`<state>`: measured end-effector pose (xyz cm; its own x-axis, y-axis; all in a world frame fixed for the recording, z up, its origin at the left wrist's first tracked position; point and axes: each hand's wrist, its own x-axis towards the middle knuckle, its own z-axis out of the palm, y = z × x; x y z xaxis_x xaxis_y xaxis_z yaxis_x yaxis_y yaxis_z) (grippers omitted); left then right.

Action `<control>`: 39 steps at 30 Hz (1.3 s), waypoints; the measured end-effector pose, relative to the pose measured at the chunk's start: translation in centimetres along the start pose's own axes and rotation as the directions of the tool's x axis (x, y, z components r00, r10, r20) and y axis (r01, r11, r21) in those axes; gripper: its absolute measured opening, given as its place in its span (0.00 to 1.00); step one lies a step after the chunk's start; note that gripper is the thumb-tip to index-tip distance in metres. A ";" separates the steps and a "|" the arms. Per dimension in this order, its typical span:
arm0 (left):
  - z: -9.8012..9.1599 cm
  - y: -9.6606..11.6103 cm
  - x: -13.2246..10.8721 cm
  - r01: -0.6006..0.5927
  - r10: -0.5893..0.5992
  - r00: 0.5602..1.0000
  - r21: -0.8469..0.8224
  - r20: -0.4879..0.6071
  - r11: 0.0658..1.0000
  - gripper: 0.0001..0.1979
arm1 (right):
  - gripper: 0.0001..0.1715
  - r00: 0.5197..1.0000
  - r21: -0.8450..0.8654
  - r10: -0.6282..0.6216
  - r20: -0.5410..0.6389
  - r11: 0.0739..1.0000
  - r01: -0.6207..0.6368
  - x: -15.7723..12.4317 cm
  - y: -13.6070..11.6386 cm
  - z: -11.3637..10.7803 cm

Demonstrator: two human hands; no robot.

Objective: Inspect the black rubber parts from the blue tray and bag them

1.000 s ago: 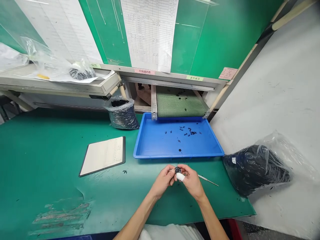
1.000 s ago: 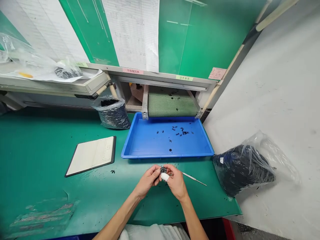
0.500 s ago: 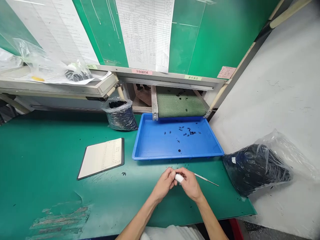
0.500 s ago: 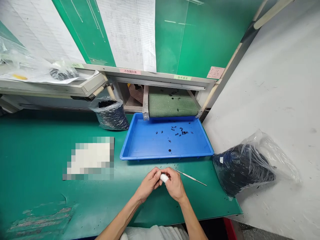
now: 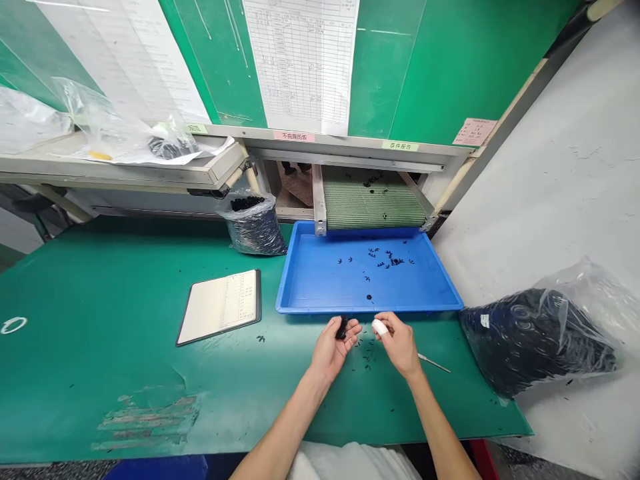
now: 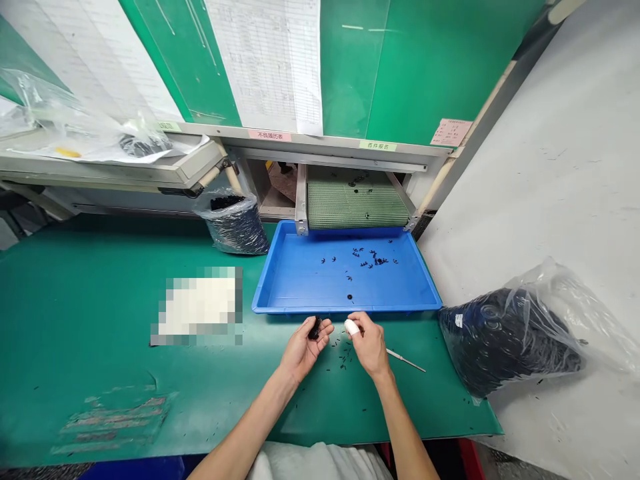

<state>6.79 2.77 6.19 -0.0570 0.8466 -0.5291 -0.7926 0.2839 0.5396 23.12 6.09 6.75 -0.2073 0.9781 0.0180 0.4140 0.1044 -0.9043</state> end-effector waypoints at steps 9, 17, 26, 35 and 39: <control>-0.6 -0.2 0.1 0.018 -0.017 1.000 -0.093 0.010 0.995 0.05 | 0.18 0.961 -0.287 -0.175 0.215 0.929 0.233 -1.1 1.8 1.5; -0.2 -1.1 0.5 -0.004 0.016 0.997 -0.147 0.082 0.989 0.06 | 0.14 0.978 -0.196 -0.184 0.097 0.960 0.200 -2.5 -1.8 2.3; 0.1 -1.8 0.5 -0.020 0.042 0.995 -0.231 0.090 0.973 0.09 | 0.18 0.951 -0.168 -0.292 0.098 0.937 0.305 -2.5 -1.5 4.5; 0.1 0.4 1.0 -0.001 0.004 1.000 -0.219 0.015 0.976 0.06 | 0.10 0.991 0.352 0.133 0.001 0.928 -0.125 -2.3 0.6 1.8; 0.7 0.5 0.8 0.047 -0.039 0.998 -0.200 0.041 0.979 0.04 | 0.10 0.995 0.086 0.101 -0.024 0.991 -0.099 0.7 -0.6 -1.7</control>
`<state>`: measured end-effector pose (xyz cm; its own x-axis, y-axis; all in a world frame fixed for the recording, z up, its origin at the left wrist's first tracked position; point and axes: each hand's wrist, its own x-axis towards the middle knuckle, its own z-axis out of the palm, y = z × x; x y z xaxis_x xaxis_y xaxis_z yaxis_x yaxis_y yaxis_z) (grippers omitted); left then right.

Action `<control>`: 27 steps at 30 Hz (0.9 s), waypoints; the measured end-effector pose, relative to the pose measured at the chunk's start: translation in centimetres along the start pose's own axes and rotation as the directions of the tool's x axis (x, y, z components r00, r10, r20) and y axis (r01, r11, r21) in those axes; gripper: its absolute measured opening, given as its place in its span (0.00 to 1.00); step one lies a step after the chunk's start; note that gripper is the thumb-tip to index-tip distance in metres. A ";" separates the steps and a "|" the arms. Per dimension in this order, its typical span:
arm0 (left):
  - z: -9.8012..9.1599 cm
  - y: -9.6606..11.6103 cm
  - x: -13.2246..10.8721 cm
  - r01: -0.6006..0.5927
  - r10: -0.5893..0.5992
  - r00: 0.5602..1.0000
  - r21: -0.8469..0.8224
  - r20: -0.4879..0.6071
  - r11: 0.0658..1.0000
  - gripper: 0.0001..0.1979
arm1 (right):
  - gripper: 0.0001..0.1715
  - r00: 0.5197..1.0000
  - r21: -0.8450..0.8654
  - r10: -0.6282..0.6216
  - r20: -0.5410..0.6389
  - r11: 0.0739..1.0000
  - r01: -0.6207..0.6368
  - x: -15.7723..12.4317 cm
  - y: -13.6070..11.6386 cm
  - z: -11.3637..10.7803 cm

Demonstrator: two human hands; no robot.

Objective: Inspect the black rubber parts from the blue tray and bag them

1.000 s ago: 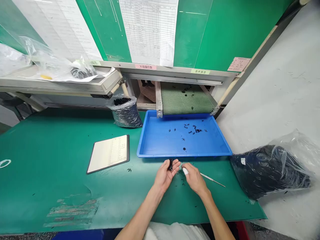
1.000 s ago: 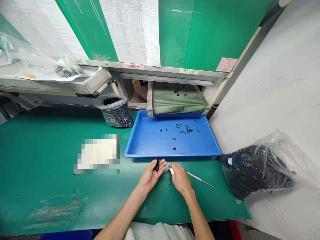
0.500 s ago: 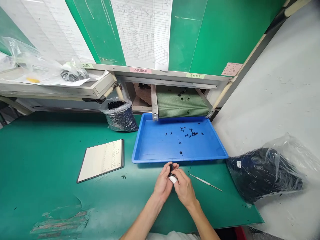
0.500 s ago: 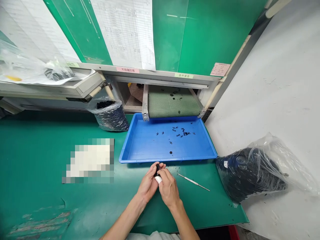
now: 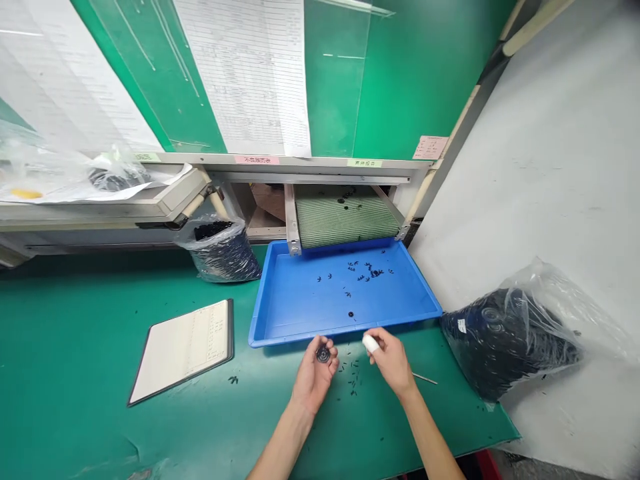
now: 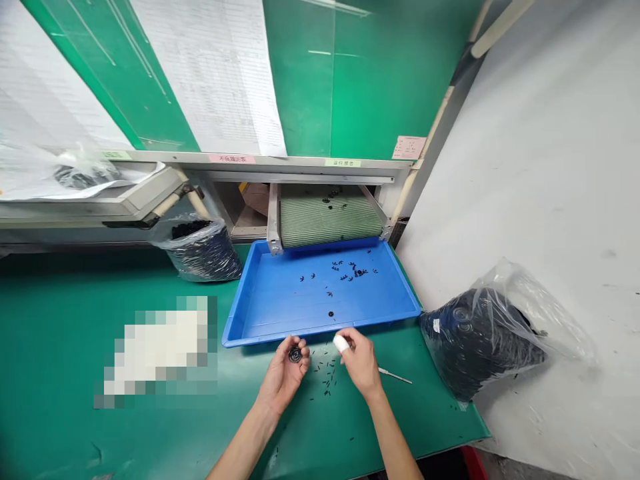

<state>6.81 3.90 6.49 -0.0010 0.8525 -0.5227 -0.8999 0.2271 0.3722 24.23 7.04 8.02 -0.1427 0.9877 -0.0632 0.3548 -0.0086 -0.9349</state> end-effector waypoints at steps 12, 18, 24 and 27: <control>0.8 1.1 -1.5 0.049 -0.045 0.999 0.226 -0.022 0.973 0.11 | 0.12 0.966 -0.011 -0.104 0.236 0.994 0.110 10.3 -0.5 -2.2; 3.8 3.5 0.8 -0.094 0.043 0.995 0.728 0.089 0.679 0.17 | 0.11 0.961 0.627 0.132 0.241 0.735 -0.258 2.4 1.9 -4.1; 6.8 3.5 8.1 -0.392 -0.099 0.920 0.881 0.380 -0.265 0.15 | 0.15 0.877 0.832 0.411 0.248 0.373 -0.410 -3.8 7.4 -3.0; 7.4 2.8 10.9 -0.370 -0.143 0.929 0.840 0.341 -0.397 0.11 | 0.17 0.882 0.835 0.426 0.203 0.395 -0.383 -4.2 8.0 -3.4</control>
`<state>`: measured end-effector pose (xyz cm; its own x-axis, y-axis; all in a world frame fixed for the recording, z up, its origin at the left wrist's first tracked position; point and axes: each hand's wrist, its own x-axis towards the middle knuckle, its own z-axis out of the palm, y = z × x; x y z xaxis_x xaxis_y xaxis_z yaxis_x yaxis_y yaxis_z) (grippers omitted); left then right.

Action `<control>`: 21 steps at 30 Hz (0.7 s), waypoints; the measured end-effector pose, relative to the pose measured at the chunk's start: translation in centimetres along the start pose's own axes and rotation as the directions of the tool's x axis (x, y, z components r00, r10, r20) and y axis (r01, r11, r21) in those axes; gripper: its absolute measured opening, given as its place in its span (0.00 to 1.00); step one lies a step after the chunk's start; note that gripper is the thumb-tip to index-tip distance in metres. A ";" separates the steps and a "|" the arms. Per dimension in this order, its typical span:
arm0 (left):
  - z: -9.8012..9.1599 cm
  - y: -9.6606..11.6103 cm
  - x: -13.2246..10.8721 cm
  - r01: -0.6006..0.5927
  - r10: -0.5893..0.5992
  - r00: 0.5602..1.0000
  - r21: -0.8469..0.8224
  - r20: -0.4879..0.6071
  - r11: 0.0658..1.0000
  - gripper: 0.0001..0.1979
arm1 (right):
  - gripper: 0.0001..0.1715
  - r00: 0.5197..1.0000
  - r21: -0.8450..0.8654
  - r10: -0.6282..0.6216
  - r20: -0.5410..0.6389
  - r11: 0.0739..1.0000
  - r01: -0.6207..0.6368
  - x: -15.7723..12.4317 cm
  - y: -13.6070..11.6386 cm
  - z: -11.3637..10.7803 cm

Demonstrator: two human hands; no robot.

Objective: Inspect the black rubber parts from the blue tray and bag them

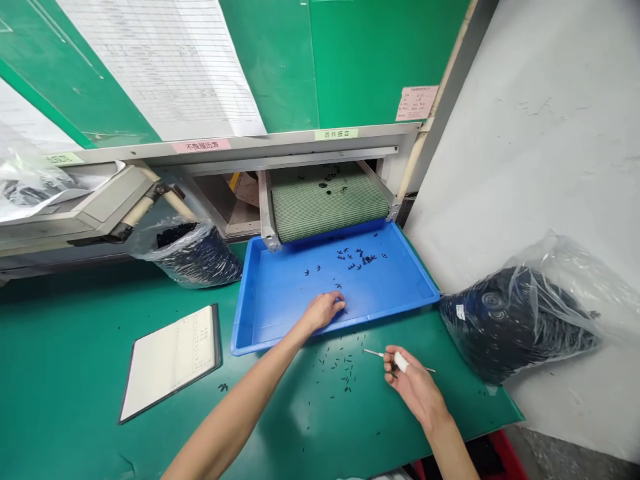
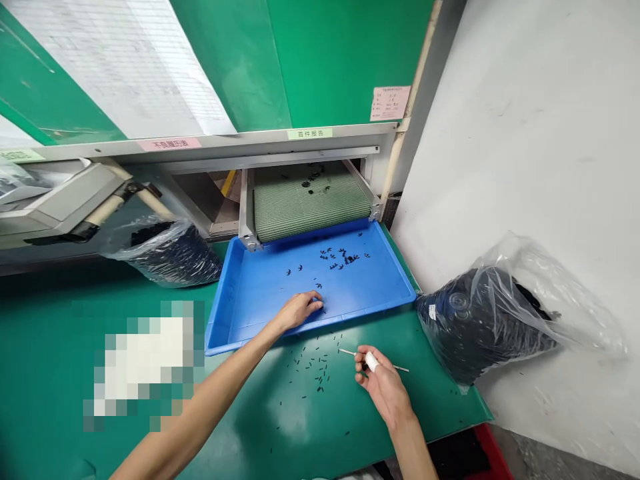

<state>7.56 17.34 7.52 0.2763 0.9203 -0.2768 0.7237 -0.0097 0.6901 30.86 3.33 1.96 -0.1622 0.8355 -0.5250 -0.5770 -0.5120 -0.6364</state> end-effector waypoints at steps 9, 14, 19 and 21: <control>1.5 -0.9 2.3 0.026 -0.032 0.998 0.124 0.049 0.992 0.06 | 0.11 0.935 -0.824 -0.350 0.051 0.514 0.238 1.4 -1.4 0.4; 0.5 0.1 0.6 -0.030 0.025 0.998 -0.087 -0.064 0.996 0.08 | 0.19 0.866 -0.905 -0.334 0.371 -0.341 0.256 1.9 -0.5 0.8; 1.2 1.2 -4.8 -0.082 0.027 0.994 -0.577 -0.103 0.813 0.16 | 0.12 0.779 -0.776 -0.365 0.509 -0.586 0.233 2.5 0.3 0.4; 2.1 1.3 -7.2 -0.059 0.004 0.998 -0.841 -0.067 0.537 0.17 | 0.12 0.765 -0.770 -0.366 0.530 -0.586 0.252 2.4 0.1 0.3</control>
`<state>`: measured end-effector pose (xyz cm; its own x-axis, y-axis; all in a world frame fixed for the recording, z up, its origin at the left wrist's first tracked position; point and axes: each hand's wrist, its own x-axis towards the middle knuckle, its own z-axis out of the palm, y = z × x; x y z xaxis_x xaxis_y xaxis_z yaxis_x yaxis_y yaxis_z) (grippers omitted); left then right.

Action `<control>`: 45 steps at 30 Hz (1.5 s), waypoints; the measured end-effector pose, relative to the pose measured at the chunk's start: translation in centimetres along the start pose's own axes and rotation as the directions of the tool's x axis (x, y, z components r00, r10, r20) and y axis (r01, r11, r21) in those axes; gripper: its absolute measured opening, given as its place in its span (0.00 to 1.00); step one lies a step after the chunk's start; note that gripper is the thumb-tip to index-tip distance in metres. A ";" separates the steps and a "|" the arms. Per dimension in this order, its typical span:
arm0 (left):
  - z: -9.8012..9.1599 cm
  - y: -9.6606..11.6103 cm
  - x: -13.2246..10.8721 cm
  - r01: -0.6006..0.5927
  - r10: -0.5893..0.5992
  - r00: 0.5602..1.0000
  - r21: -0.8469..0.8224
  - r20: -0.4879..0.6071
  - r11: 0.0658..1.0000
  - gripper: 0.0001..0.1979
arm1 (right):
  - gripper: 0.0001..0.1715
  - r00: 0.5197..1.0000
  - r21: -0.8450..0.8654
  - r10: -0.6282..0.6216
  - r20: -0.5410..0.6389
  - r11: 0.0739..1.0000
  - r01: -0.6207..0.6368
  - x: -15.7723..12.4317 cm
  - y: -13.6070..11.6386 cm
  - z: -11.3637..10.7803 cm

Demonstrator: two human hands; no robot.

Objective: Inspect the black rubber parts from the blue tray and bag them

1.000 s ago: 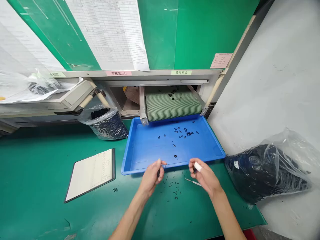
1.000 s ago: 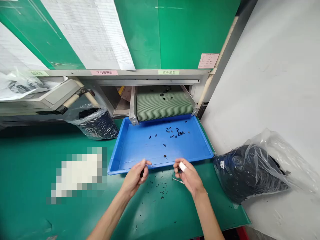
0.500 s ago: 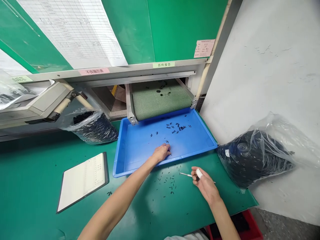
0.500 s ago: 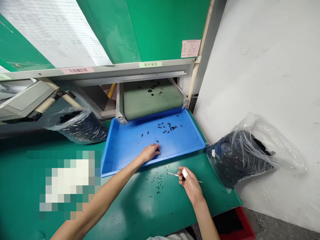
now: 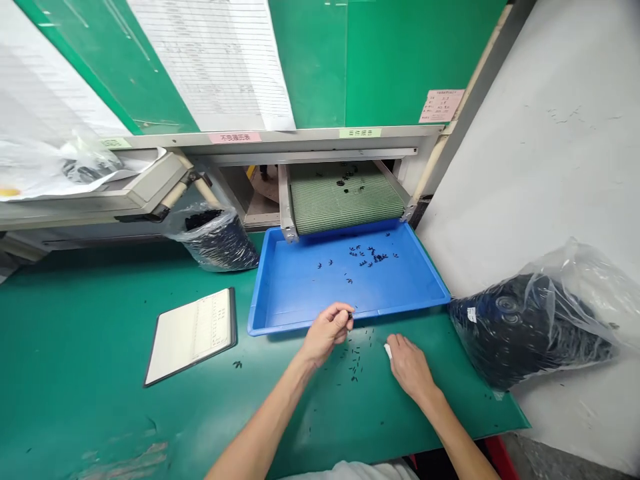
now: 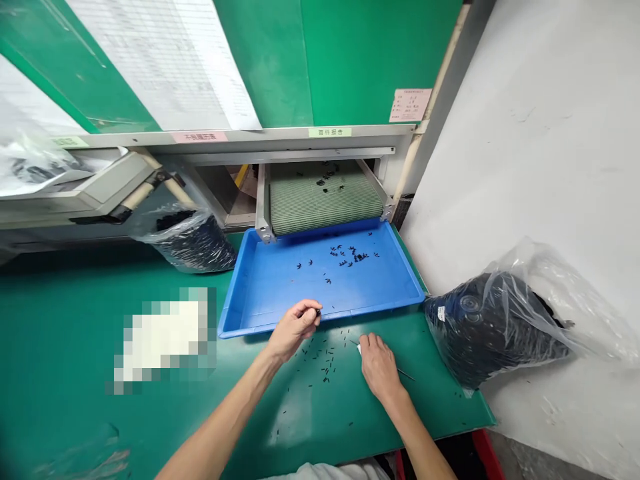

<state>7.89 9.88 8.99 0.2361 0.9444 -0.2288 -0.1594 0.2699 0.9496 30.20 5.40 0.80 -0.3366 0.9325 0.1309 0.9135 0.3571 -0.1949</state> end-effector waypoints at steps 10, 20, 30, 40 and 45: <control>0.8 -1.5 -6.6 0.111 -0.084 0.992 -0.360 0.091 0.926 0.14 | 0.13 1.000 0.455 -0.019 -0.019 0.890 0.025 -0.2 -4.8 -6.8; 0.3 -2.2 -7.7 0.137 -0.110 0.989 -0.351 0.096 0.926 0.16 | 0.16 0.951 0.176 -0.287 -0.118 0.936 0.304 -0.4 -8.5 -8.9; -0.3 -1.6 -8.0 0.154 -0.139 0.987 -0.219 0.085 0.963 0.19 | 0.22 0.939 -0.001 -0.343 -0.020 0.939 0.343 0.4 -8.8 -9.5; -1.0 -1.4 -8.2 0.167 -0.156 0.983 -0.109 0.102 0.980 0.21 | 0.19 0.910 -0.024 -0.414 0.010 0.910 0.414 1.2 -8.2 -9.5; -0.8 -1.2 -8.1 0.182 -0.169 0.979 -0.114 0.114 0.977 0.22 | 0.15 0.904 -0.002 -0.427 0.030 0.904 0.427 1.2 -8.0 -9.6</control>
<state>5.39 2.05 9.51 0.3677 0.8575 -0.3599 -0.2219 0.4568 0.8615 24.68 3.18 11.80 -0.7010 0.6920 0.1725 0.6826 0.7211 -0.1185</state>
